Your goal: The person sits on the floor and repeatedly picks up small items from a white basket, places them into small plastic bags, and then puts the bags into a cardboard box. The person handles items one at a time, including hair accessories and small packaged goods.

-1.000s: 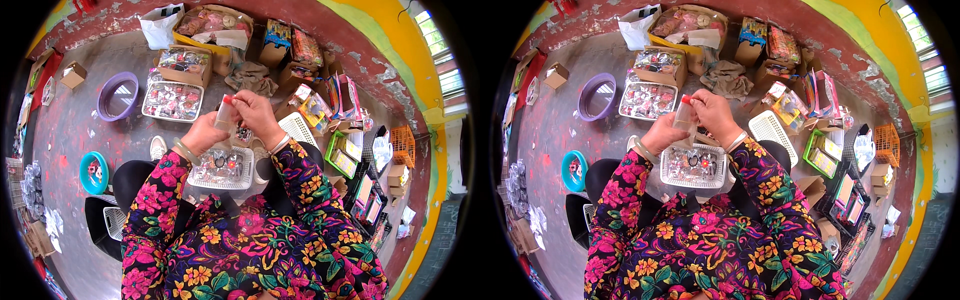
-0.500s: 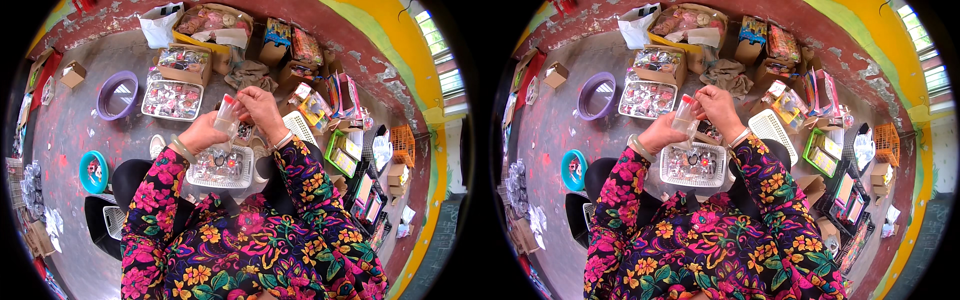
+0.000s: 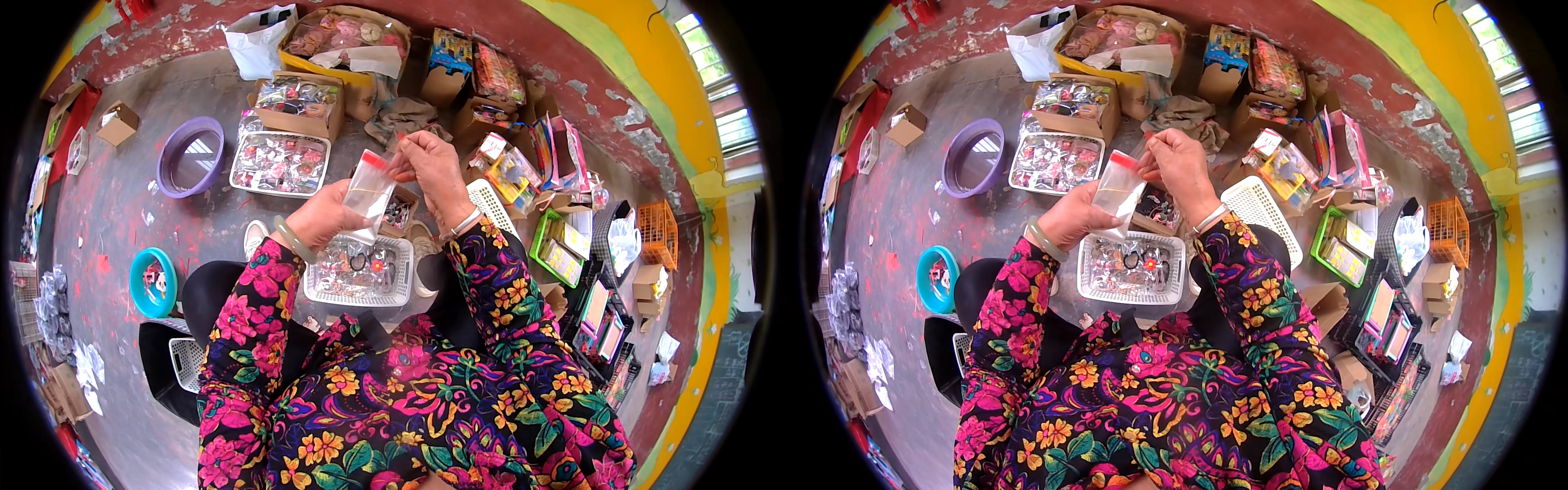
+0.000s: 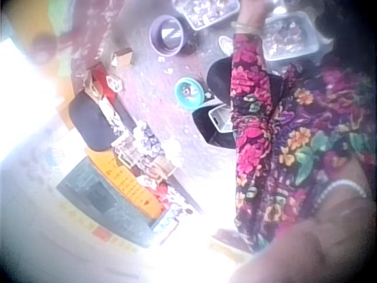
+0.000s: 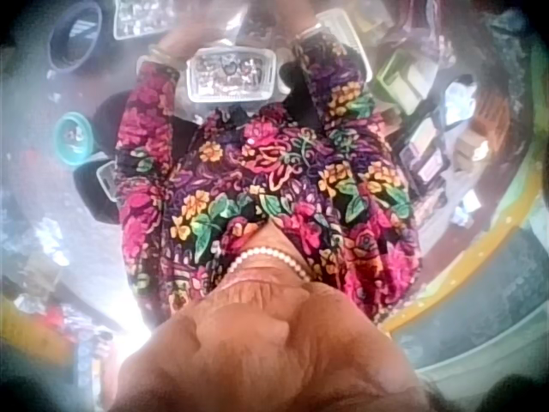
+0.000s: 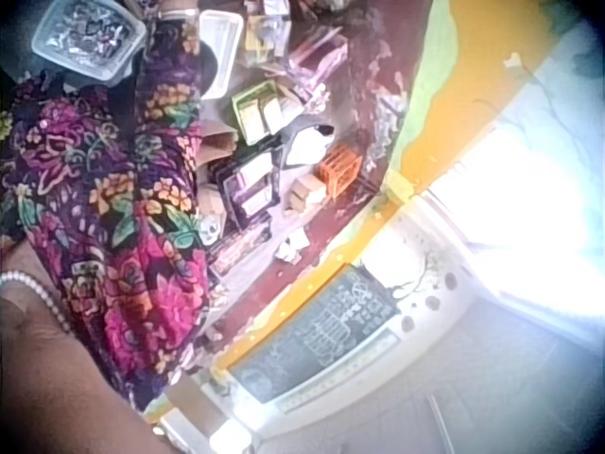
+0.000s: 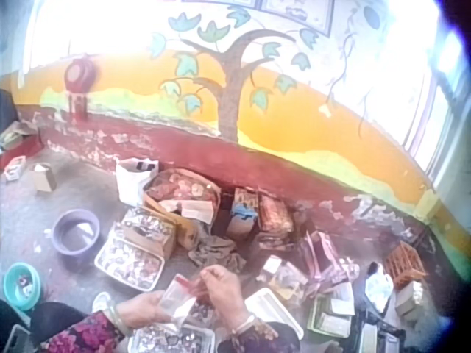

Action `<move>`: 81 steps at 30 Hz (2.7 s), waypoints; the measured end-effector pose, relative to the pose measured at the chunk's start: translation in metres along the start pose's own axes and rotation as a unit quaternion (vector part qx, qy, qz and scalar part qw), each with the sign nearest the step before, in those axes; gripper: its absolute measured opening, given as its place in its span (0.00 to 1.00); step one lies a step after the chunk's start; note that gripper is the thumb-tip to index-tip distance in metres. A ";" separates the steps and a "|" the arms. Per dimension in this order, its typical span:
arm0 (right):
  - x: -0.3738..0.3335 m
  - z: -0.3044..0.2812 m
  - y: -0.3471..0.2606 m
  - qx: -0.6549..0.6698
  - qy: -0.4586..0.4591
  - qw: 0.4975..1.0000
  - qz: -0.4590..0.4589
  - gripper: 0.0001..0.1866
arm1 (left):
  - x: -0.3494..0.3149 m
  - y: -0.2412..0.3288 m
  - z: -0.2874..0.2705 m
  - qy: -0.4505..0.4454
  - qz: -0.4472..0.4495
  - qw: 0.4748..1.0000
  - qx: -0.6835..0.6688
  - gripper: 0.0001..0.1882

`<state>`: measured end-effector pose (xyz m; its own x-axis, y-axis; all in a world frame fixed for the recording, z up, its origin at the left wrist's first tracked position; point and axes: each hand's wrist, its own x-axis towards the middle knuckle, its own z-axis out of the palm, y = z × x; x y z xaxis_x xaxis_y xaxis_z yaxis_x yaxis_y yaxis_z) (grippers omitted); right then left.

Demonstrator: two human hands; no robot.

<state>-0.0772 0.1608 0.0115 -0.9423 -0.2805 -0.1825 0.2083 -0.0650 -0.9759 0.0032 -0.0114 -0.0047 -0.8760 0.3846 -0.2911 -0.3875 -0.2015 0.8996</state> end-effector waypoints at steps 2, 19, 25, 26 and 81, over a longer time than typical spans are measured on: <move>0.002 -0.004 0.003 -0.011 0.000 1.000 -0.008 0.08 | 0.001 0.000 -0.002 -0.010 -0.005 1.000 0.024 0.23; -0.010 -0.021 -0.026 -0.178 -0.168 0.965 0.095 0.15 | -0.001 -0.001 -0.013 -0.018 -0.021 1.000 -0.007 0.26; -0.013 -0.026 -0.032 -0.262 -0.189 0.945 0.044 0.16 | -0.001 -0.004 -0.012 -0.080 -0.031 0.995 0.047 0.27; -0.015 -0.027 -0.038 -0.249 -0.214 0.941 0.078 0.15 | 0.000 -0.006 -0.012 -0.082 -0.031 0.994 0.058 0.28; -0.005 0.019 -0.031 -0.133 -0.242 0.959 0.063 0.09 | -0.013 0.036 -0.022 0.217 0.078 0.973 -0.024 0.12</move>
<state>-0.0740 0.1461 0.0451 -0.6683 -0.6863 -0.2872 0.1772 0.2281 -0.9574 -0.0061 -0.0436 0.0246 -0.9601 -0.0682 -0.2712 -0.2434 -0.2737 0.9305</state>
